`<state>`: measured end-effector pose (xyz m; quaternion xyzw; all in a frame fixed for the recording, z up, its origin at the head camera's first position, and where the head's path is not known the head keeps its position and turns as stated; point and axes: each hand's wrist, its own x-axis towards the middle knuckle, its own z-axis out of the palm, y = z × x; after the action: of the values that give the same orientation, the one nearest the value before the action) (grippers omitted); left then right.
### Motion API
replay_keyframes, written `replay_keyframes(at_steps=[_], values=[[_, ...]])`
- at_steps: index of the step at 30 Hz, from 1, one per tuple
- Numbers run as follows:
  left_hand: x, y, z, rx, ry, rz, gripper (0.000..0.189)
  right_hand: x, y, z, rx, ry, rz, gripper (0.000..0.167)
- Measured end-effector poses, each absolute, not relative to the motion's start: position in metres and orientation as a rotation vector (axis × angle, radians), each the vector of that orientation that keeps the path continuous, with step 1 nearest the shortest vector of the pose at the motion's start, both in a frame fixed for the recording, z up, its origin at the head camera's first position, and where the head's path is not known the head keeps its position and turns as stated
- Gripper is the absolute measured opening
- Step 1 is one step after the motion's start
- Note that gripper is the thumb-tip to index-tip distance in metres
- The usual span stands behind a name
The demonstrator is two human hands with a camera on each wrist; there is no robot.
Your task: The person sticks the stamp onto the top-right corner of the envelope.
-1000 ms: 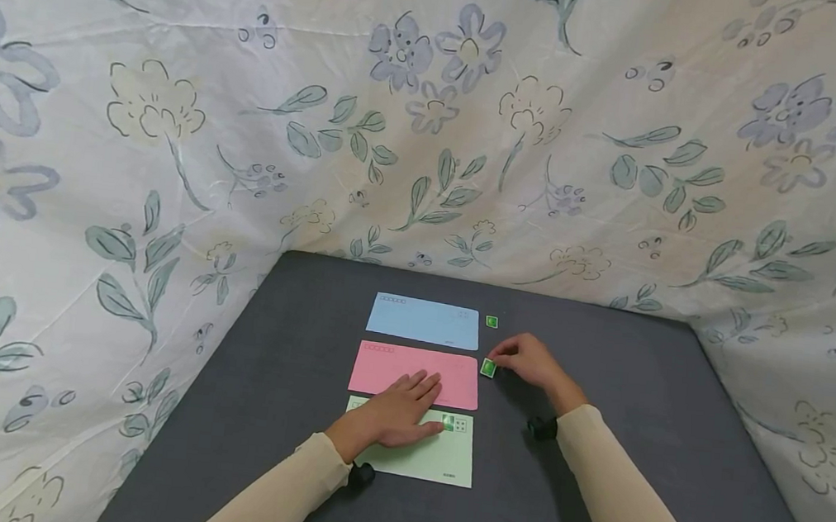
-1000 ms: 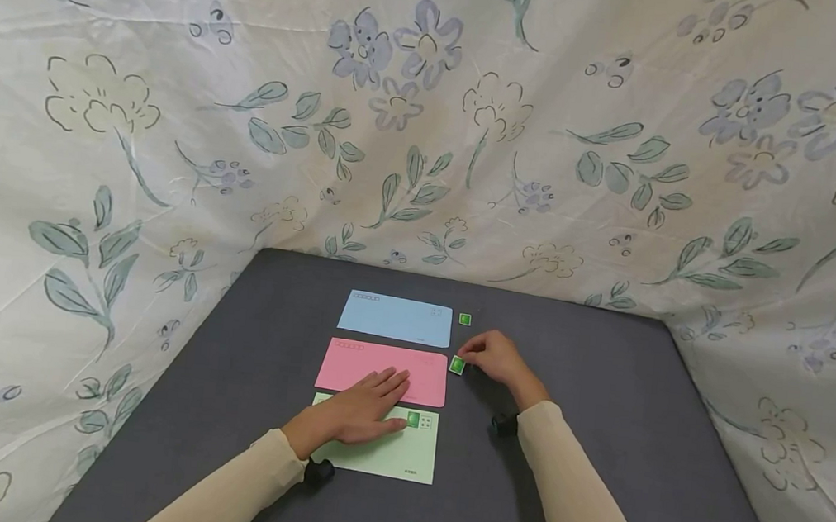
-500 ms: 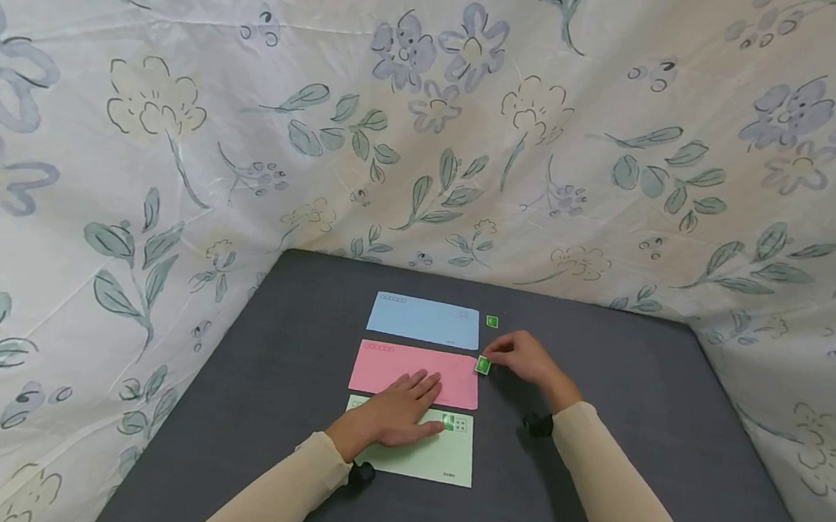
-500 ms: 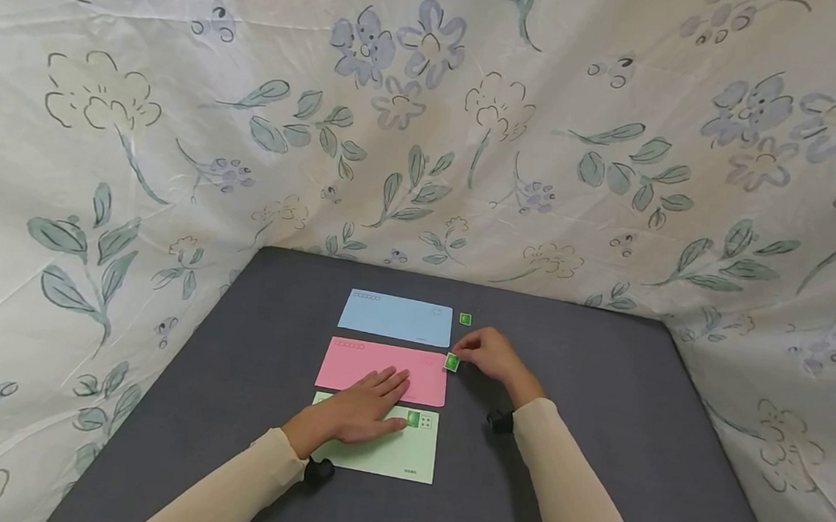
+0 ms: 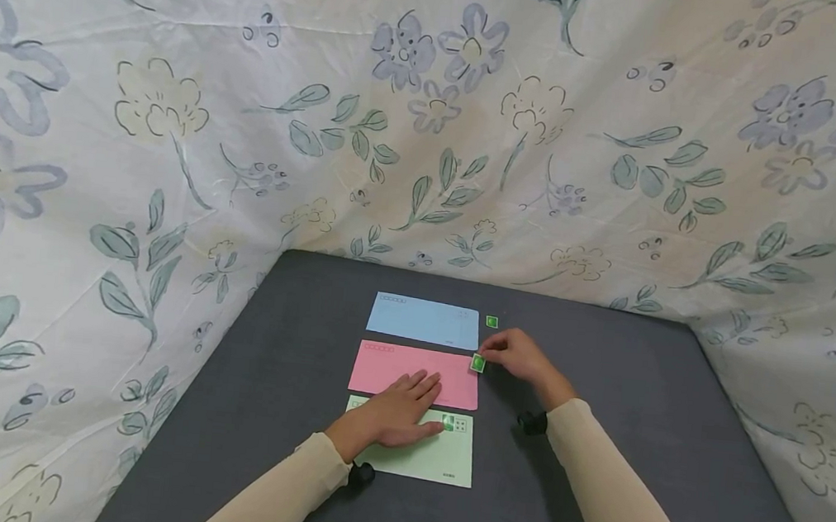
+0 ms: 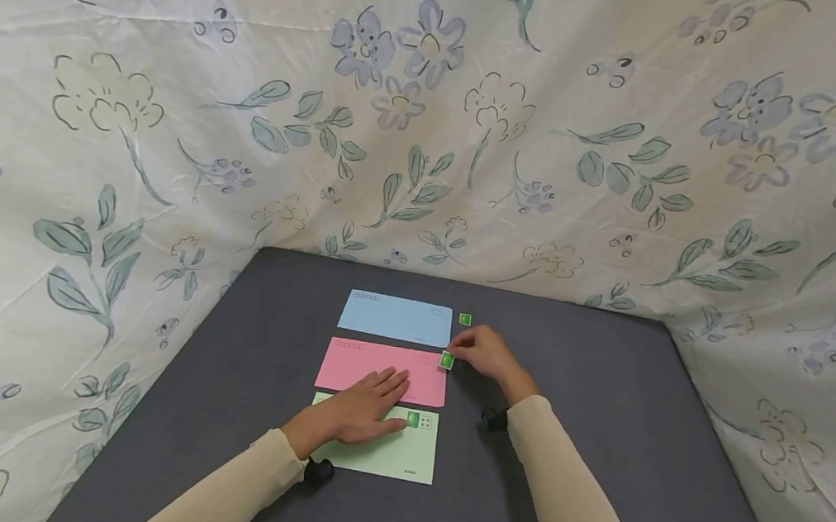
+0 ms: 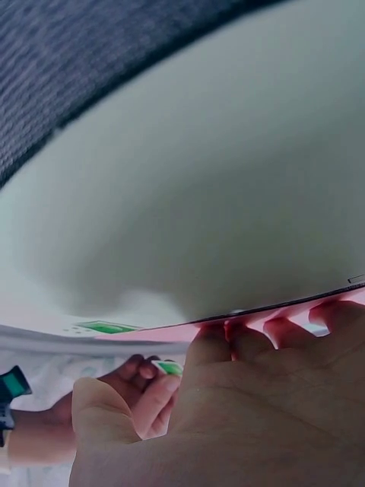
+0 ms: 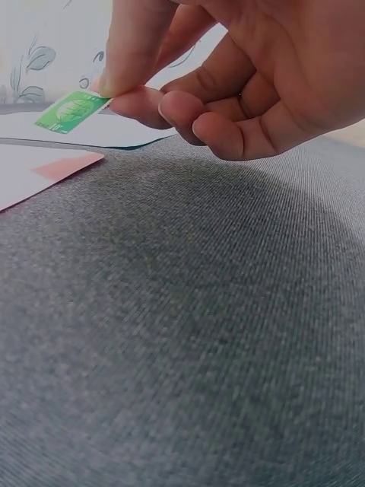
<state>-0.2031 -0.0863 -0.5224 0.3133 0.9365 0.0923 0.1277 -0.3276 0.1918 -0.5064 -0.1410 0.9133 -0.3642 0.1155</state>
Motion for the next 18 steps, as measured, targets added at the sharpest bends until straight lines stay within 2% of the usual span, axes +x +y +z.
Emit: replay_keyframes(at_steps=[18], values=[[-0.1990, -0.0867, -0.5198, 0.926, 2.724, 0.300, 0.080, -0.3271, 0.1862, -0.5088, -0.436, 2.670, -1.077, 0.013]])
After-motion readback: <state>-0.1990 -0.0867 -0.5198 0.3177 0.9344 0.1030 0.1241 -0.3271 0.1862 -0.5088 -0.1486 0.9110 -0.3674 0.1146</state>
